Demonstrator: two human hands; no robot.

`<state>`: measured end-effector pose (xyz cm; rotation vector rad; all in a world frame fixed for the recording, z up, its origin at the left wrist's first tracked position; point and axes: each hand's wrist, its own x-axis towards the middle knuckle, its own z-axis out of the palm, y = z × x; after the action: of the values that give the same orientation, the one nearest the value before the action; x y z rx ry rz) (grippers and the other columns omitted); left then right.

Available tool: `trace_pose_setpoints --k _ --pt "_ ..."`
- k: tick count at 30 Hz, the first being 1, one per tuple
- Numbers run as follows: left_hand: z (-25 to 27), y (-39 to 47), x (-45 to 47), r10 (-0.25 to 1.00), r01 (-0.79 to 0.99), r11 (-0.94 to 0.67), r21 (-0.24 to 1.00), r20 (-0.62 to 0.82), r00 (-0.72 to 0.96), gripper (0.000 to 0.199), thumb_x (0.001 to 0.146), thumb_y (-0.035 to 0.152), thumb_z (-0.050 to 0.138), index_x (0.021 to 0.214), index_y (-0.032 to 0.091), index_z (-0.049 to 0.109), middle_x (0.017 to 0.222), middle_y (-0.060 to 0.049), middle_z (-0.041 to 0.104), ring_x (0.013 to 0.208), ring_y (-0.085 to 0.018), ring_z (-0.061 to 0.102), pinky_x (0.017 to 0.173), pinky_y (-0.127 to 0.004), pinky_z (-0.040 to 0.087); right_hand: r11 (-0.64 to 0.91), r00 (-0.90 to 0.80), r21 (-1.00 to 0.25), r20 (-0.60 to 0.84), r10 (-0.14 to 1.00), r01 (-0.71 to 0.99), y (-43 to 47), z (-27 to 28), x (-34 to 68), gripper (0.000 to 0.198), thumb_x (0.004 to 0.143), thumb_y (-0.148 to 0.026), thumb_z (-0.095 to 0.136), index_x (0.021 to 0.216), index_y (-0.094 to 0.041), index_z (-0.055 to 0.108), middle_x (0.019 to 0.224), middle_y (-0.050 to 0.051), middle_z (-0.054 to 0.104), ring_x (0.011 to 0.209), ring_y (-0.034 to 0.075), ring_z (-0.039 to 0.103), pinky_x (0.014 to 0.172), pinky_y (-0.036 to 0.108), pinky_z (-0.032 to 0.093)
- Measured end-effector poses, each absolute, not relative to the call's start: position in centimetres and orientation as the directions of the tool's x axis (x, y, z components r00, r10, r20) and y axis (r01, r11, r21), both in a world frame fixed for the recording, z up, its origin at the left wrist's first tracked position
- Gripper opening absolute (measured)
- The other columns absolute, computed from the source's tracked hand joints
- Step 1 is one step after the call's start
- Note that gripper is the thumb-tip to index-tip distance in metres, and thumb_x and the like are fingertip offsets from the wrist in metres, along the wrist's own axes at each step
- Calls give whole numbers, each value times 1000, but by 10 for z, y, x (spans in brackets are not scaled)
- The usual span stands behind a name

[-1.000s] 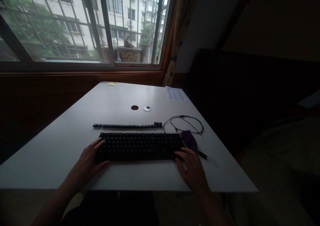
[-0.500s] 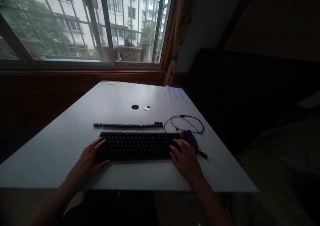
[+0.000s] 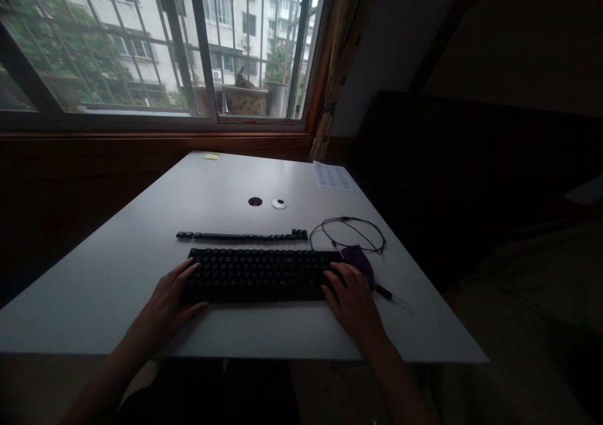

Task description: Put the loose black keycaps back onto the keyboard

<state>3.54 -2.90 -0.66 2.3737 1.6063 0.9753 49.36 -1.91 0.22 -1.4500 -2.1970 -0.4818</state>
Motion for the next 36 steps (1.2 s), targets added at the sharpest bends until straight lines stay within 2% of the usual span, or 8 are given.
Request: trace_pose_setpoints --k 7,11,15,17,22,26,31,36 --pt "-9 -28 34 860 794 -439 420 451 237 75 92 41 69 155 32 30 158 -13 38 139 -38 46 112 -63 44 420 -299 -52 625 721 906 -29 4 501 19 95 -25 61 110 -23 72 108 9 66 106 27 59 97 48 51" --pt "-10 -28 34 862 795 -439 418 447 241 74 92 41 68 155 31 30 159 -13 37 139 -39 45 112 -64 43 423 -296 -72 609 736 903 -33 3 503 24 94 -24 61 114 -25 75 100 8 66 97 26 58 89 46 53" --pt "-9 -28 35 864 795 -436 422 445 238 74 92 41 68 155 31 31 158 -13 38 139 -39 45 111 -64 44 431 -290 -89 617 732 898 -35 4 502 20 94 -23 61 104 -26 78 90 7 65 89 24 57 82 42 52" --pt "-9 -28 35 862 795 -437 421 448 237 74 92 41 68 155 31 31 158 -13 39 138 -39 46 111 -63 44 434 -285 -94 627 724 896 -36 5 501 19 94 -24 61 103 -26 78 90 7 64 88 24 57 81 42 52" --pt "-10 -27 34 853 794 -452 407 459 250 74 92 41 68 155 30 31 158 -15 38 138 -39 45 111 -65 44 429 -281 -99 620 732 898 -35 8 499 29 95 -27 59 121 -27 73 98 7 65 93 24 57 85 43 51" --pt "-11 -27 34 852 794 -452 405 460 250 75 92 40 69 155 30 31 158 -15 38 138 -39 46 111 -64 44 435 -272 -121 626 731 892 -35 7 500 21 96 -25 60 106 -25 78 91 7 63 91 23 56 82 41 50" --pt "-9 -29 34 851 797 -448 404 467 241 75 92 41 69 156 31 31 157 -14 39 138 -38 47 111 -63 45 421 -260 -124 621 739 899 -34 5 502 29 96 -27 61 122 -26 73 99 8 64 94 24 56 87 44 49" --pt "-10 -28 34 852 796 -447 407 463 242 75 92 41 69 155 31 31 158 -14 39 139 -38 46 111 -63 44 431 -253 -142 633 731 891 -33 4 504 21 96 -26 60 107 -26 78 92 7 63 92 24 55 83 42 49"
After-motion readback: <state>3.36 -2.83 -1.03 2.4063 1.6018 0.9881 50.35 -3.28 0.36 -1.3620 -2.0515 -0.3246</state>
